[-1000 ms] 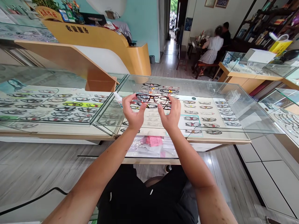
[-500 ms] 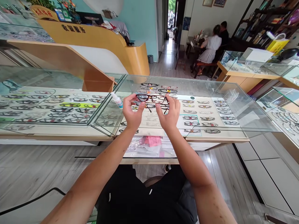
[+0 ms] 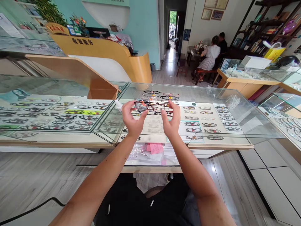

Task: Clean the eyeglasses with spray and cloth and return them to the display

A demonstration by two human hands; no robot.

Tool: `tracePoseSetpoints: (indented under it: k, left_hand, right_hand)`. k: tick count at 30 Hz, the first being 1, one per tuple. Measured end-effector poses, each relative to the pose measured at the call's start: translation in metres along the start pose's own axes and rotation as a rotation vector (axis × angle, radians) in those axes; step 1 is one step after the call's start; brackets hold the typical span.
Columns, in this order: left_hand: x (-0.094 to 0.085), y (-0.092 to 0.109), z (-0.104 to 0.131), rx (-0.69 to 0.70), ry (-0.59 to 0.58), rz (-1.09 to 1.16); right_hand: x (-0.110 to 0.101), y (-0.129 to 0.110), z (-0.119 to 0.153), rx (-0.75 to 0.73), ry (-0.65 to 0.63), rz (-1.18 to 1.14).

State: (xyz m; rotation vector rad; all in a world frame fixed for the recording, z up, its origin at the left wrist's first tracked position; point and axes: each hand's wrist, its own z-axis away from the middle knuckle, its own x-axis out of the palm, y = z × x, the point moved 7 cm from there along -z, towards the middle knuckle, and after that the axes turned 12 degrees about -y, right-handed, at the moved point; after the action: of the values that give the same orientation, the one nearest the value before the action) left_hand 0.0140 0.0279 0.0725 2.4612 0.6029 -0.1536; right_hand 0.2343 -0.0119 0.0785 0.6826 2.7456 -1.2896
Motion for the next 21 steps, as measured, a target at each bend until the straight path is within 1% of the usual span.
tracePoseSetpoints:
  k: [3,5,8,14,18,21]
  left_hand:
    - [-0.002,0.01,-0.001,0.071,-0.005,-0.029]
    - [-0.002,0.012,-0.001,0.076,-0.015,-0.038]
    - [-0.002,0.01,-0.001,0.078,-0.014,-0.03]
    - [-0.001,0.009,-0.001,0.075,-0.025,-0.023]
    - [0.001,0.008,-0.001,0.042,-0.036,0.024]
    - [0.003,0.006,-0.001,0.011,-0.052,0.04]
  right_hand:
    - [0.001,0.017,-0.003,0.145,0.011,-0.212]
    - [0.002,0.023,-0.005,0.191,0.012,-0.302]
    - [0.003,0.028,-0.007,0.22,0.013,-0.385]
    - [0.008,0.037,-0.007,0.282,-0.045,-0.504]
    - [0.013,0.037,-0.008,0.267,-0.094,-0.546]
    - [0.015,0.035,-0.008,0.261,-0.105,-0.575]
